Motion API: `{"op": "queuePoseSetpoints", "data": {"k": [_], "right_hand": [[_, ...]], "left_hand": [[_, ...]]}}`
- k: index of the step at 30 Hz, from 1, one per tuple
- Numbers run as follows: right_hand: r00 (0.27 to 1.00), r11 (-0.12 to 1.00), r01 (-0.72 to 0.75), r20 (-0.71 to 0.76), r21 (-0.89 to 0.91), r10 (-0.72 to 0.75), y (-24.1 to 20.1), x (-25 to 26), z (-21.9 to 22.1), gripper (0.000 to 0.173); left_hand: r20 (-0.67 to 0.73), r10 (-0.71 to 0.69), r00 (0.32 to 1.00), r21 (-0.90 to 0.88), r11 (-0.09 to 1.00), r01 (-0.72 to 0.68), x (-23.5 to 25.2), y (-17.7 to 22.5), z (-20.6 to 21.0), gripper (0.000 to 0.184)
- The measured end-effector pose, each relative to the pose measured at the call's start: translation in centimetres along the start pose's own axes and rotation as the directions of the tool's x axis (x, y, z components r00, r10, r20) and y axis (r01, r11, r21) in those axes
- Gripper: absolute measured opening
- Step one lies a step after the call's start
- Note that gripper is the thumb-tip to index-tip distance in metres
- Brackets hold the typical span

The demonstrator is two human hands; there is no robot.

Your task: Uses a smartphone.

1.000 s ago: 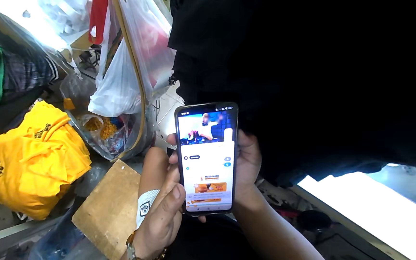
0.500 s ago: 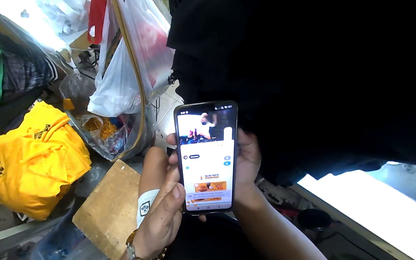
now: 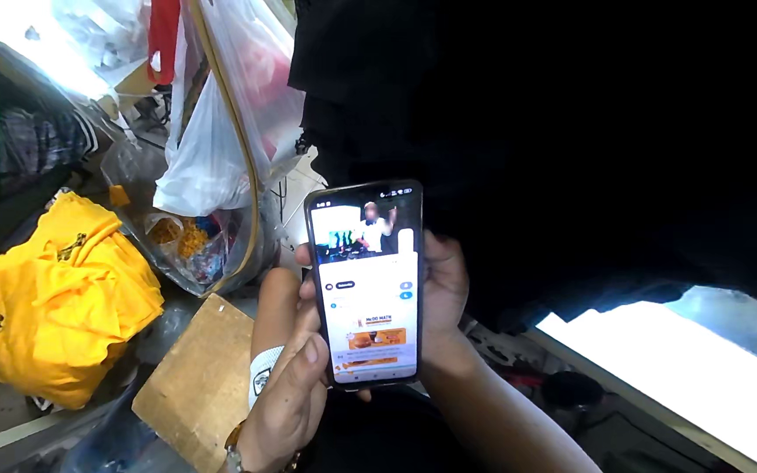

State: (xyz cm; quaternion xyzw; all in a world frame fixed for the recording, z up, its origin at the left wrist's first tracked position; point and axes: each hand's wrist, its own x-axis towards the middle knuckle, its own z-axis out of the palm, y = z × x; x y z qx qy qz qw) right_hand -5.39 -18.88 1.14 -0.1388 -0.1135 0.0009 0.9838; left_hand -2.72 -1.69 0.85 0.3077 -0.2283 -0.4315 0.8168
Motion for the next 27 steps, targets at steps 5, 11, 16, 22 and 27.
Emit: {"op": "queuePoseSetpoints", "data": {"k": [5, 11, 16, 22, 27], "right_hand": [[1.000, 0.999, 0.004, -0.012, -0.039, -0.005, -0.11, -0.19, 0.11, 0.056], [1.000, 0.999, 0.020, 0.012, -0.049, -0.020, -0.26, -0.21, 0.01, 0.057], [1.000, 1.000, 0.000, -0.003, -0.015, 0.000, -0.08, -0.40, -0.23, 0.058], [1.000, 1.000, 0.015, 0.005, -0.002, -0.015, -0.06, -0.15, -0.16, 0.058], [1.000, 1.000, -0.001, 0.006, 0.009, 0.001, 0.00, -0.27, -0.33, 0.060]], "left_hand": [[0.001, -0.002, 1.000, 0.011, 1.000, 0.002, -0.05, -0.16, 0.00, 0.066], [0.006, -0.004, 1.000, 0.019, 1.000, 0.004, 0.05, -0.20, 0.11, 0.065], [0.005, -0.016, 1.000, 0.005, 1.000, 0.016, 0.02, -0.22, -0.05, 0.065], [0.002, -0.022, 1.000, 0.003, 1.000, 0.022, 0.05, -0.26, -0.09, 0.065], [-0.002, -0.019, 1.000, -0.006, 1.000, 0.019, 0.06, -0.27, 0.03, 0.065]]}}
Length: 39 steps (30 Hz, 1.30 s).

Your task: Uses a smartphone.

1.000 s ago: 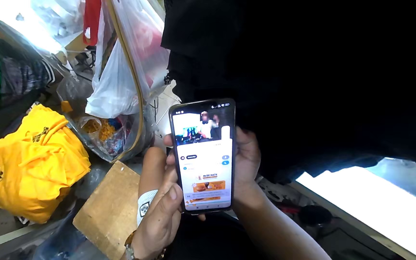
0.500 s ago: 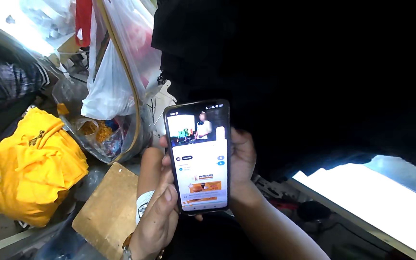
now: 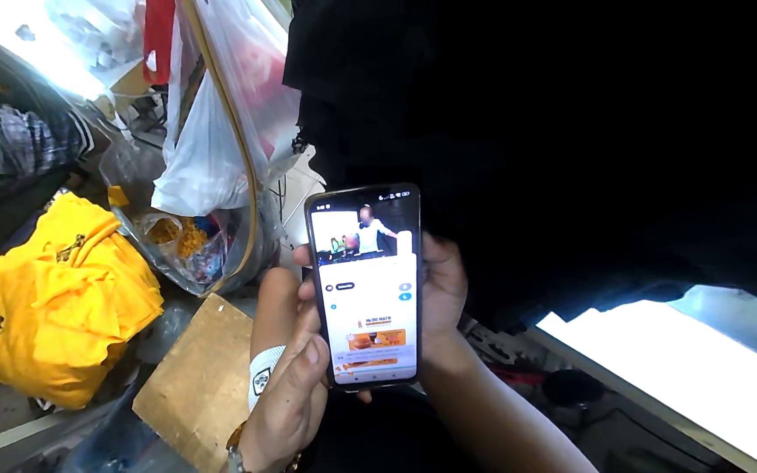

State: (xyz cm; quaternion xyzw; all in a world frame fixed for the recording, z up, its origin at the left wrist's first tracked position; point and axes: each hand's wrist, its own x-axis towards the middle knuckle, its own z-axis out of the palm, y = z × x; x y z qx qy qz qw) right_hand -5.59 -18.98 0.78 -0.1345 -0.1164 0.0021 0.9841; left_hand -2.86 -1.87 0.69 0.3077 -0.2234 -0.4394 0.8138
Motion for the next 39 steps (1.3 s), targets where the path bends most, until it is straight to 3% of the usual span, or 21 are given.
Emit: {"op": "queuePoseSetpoints", "data": {"k": [28, 33, 39], "right_hand": [[1.000, 0.999, 0.003, -0.007, -0.034, -0.003, 0.12, 0.04, -0.35, 0.060], [0.998, 0.994, -0.036, -0.059, -0.105, 0.030, 0.12, -0.31, 0.30, 0.059], [1.000, 0.999, 0.004, -0.020, -0.048, -0.005, 0.14, 0.39, -0.11, 0.061]], "left_hand": [[0.005, 0.008, 1.000, 0.019, 1.000, -0.008, -0.07, 0.10, -0.12, 0.064], [0.010, 0.017, 1.000, 0.030, 0.999, -0.017, -0.01, 0.25, 0.05, 0.061], [-0.007, 0.008, 1.000, 0.028, 1.000, -0.008, 0.15, 0.46, 0.10, 0.063]]}}
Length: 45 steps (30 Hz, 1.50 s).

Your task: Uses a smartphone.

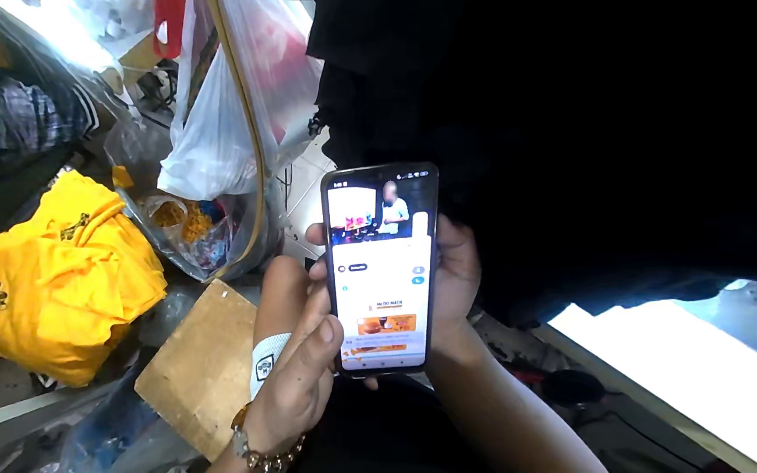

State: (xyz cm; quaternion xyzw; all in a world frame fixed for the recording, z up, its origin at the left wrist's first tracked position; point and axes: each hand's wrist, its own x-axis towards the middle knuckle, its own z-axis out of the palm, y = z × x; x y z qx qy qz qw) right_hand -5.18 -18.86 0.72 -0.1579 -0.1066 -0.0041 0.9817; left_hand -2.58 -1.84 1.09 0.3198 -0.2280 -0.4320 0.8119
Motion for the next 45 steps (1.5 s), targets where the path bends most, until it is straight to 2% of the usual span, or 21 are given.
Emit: {"op": "queuePoseSetpoints", "data": {"k": [25, 34, 45], "right_hand": [[1.000, 1.000, 0.012, -0.008, -0.020, -0.012, 0.18, -0.04, -0.12, 0.061], [0.998, 0.997, 0.057, -0.016, -0.058, -0.058, 0.26, -0.06, -0.02, 0.059], [0.994, 0.992, 0.088, -0.049, -0.089, -0.092, 0.51, -0.10, -0.18, 0.061]], "left_hand": [[0.008, -0.011, 1.000, -0.030, 0.999, 0.011, 0.00, -0.05, -0.49, 0.065], [-0.002, -0.013, 1.000, 0.040, 0.999, 0.013, 0.03, 0.10, -0.43, 0.064], [-0.079, -0.057, 0.995, 0.236, 0.969, 0.074, -0.06, 0.81, -0.35, 0.060]]}}
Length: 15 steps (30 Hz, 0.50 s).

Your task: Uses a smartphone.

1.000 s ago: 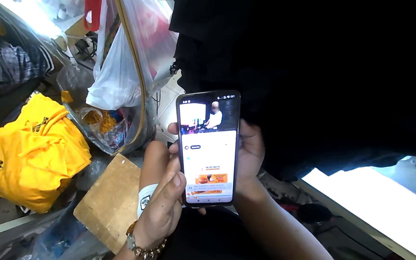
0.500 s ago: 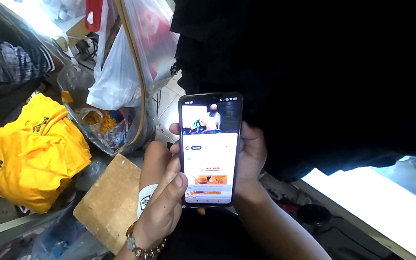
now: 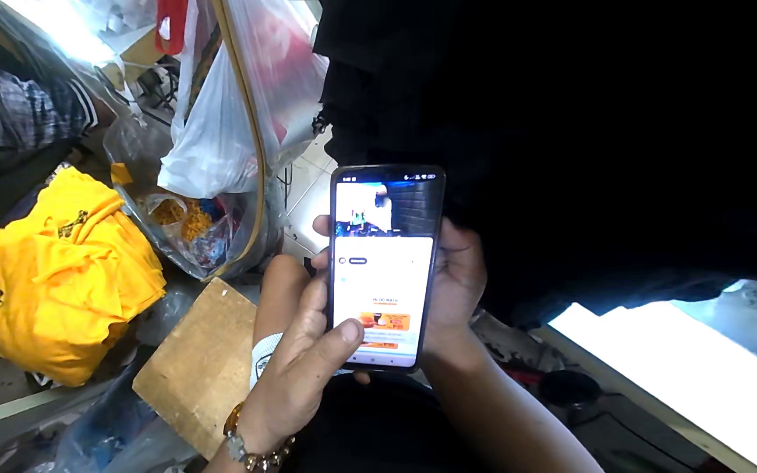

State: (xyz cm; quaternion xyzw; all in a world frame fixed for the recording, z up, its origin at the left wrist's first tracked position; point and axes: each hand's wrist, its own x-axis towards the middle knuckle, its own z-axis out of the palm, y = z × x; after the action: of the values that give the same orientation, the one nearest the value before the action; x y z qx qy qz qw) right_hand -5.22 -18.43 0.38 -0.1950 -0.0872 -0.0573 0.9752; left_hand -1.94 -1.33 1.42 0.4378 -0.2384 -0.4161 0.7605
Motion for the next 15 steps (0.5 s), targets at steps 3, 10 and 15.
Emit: {"op": "queuePoseSetpoints", "data": {"k": [3, 10, 15], "right_hand": [[1.000, 1.000, 0.011, -0.006, -0.022, -0.011, -0.19, 0.09, 0.06, 0.059], [1.000, 1.000, 0.005, -0.023, 0.000, -0.005, -0.12, 0.16, 0.16, 0.059], [0.999, 1.000, 0.014, -0.037, -0.024, -0.015, 0.06, 0.22, 0.13, 0.059]], "left_hand": [[-0.016, -0.016, 1.000, 0.079, 0.997, 0.017, -0.02, 0.41, -0.04, 0.059], [-0.031, -0.036, 0.999, 0.089, 0.995, 0.039, -0.31, 0.85, -0.25, 0.055], [-0.029, -0.036, 0.999, 0.100, 0.994, 0.039, -0.34, 1.06, -0.22, 0.054]]}}
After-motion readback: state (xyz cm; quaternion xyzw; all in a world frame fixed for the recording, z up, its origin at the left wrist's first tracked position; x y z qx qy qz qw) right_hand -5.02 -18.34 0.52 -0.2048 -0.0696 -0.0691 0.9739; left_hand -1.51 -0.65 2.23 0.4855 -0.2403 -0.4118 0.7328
